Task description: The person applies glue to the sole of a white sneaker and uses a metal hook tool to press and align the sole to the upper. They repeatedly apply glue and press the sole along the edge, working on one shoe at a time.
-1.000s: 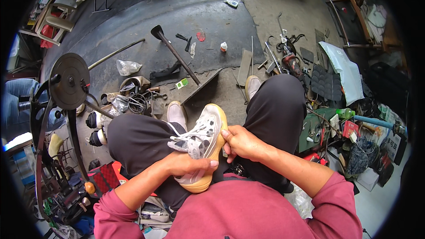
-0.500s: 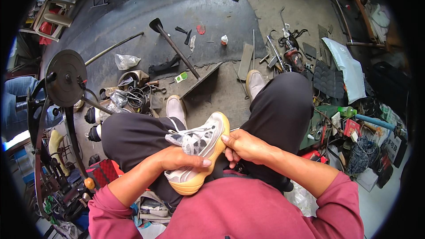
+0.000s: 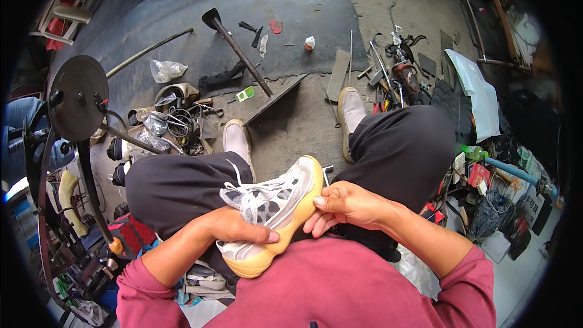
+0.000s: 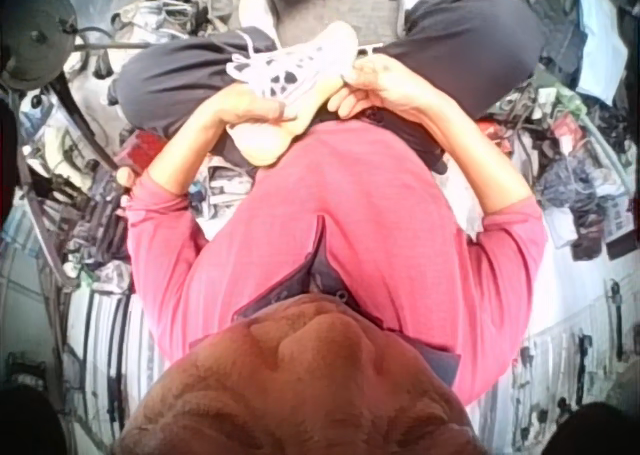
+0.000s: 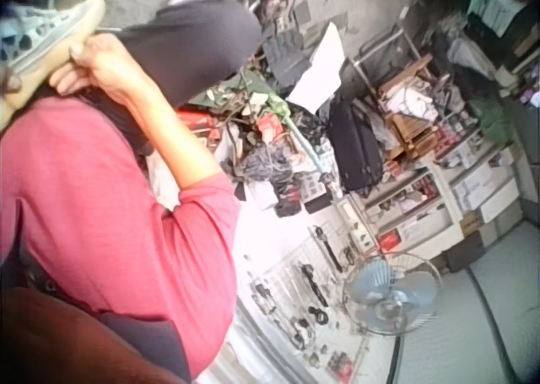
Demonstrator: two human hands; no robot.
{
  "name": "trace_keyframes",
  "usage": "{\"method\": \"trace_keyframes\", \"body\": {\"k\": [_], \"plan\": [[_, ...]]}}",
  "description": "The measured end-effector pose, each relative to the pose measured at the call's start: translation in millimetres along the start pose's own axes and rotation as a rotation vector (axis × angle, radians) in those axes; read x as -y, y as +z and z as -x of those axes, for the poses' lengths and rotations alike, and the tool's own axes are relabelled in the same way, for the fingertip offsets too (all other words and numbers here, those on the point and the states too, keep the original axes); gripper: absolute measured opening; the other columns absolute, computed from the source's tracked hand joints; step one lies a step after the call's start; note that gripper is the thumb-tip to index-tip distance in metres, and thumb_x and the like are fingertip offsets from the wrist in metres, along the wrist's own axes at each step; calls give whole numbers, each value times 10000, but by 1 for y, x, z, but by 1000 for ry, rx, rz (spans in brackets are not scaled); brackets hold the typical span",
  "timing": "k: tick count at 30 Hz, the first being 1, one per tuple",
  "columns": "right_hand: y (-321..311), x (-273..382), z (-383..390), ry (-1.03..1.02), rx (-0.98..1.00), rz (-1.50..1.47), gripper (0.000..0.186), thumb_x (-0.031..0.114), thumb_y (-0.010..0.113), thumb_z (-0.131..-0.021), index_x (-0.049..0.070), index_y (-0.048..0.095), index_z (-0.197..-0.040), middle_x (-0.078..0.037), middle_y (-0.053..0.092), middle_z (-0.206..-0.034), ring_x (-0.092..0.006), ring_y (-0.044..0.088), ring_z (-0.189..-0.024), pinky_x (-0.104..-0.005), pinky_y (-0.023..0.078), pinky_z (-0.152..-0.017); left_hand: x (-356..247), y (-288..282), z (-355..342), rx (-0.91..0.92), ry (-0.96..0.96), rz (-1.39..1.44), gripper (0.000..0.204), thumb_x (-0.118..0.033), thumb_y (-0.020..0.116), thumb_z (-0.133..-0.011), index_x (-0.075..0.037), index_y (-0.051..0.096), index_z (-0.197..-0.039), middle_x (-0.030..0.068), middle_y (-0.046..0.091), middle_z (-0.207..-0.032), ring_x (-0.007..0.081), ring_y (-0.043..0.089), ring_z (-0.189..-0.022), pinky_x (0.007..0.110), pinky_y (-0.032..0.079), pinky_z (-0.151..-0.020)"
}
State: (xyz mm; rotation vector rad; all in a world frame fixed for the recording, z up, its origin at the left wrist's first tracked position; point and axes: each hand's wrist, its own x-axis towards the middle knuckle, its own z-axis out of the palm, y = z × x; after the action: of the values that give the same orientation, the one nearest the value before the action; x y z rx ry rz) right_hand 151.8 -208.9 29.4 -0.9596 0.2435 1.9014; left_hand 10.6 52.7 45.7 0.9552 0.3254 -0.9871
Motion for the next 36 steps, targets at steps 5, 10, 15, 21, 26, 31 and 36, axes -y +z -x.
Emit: {"method": "trace_keyframes", "body": {"k": [5, 10, 15, 21, 26, 31, 36], "plan": [[2, -2, -2, 60, -47, 100, 390, 288, 537, -1120, -72, 634, -1235, -211, 756, -1105, -210, 758, -916, -324, 609, -890, 4, 0, 0, 59, 45, -89, 582, -248, 781, -921, 3, 593, -1411, 98, 664, -1310, 189, 584, -1182, 322, 453, -1065], [5, -5, -6, 41, -46, 83, 371, 286, 485, -1138, -35, 645, -1233, -173, 756, -1033, -198, 745, -855, -317, 608, -848, 5, -4, -1, 84, 37, -244, 551, -314, 724, -941, -13, 601, -1386, 141, 664, -1295, 263, 580, -1200, 351, 421, -1096], [6, 0, -15, 59, -75, 124, 364, 271, 448, -1148, -29, 640, -1225, -167, 752, -1007, -196, 736, -839, -318, 605, -825, 2, -8, -6, 44, 36, -279, 524, -278, 781, -923, -7, 634, -1347, 115, 697, -1227, 210, 619, -1106, 346, 494, -1000], [7, -2, -12, 68, -88, 122, 371, 255, 419, -1152, -37, 631, -1241, -166, 746, -1006, -186, 721, -821, -322, 604, -823, 2, -6, -10, 44, 9, -269, 527, -275, 795, -918, -8, 637, -1344, 103, 702, -1218, 205, 622, -1096, 344, 505, -983], [7, -2, -11, 89, -86, 150, 397, 245, 377, -1160, -49, 615, -1283, -162, 733, -1017, -176, 699, -811, -334, 599, -830, 4, -5, -10, 35, 26, -260, 544, -286, 809, -915, -10, 639, -1353, 94, 705, -1213, 200, 626, -1092, 339, 510, -979], [8, -1, -13, 83, -103, 148, 392, 256, 405, -1153, -52, 636, -1227, -179, 746, -981, -206, 730, -810, -329, 605, -826, 3, -5, -9, 10, -22, -240, 533, -291, 819, -912, -9, 652, -1333, 89, 712, -1196, 192, 632, -1069, 340, 520, -962], [8, -1, -15, 107, -112, 160, 404, 253, 400, -1153, -68, 635, -1222, -185, 743, -974, -216, 729, -798, -338, 608, -826, 2, -5, -10, -3, -39, -236, 532, -288, 829, -906, -10, 658, -1326, 85, 717, -1186, 181, 636, -1053, 333, 526, -946]]}}
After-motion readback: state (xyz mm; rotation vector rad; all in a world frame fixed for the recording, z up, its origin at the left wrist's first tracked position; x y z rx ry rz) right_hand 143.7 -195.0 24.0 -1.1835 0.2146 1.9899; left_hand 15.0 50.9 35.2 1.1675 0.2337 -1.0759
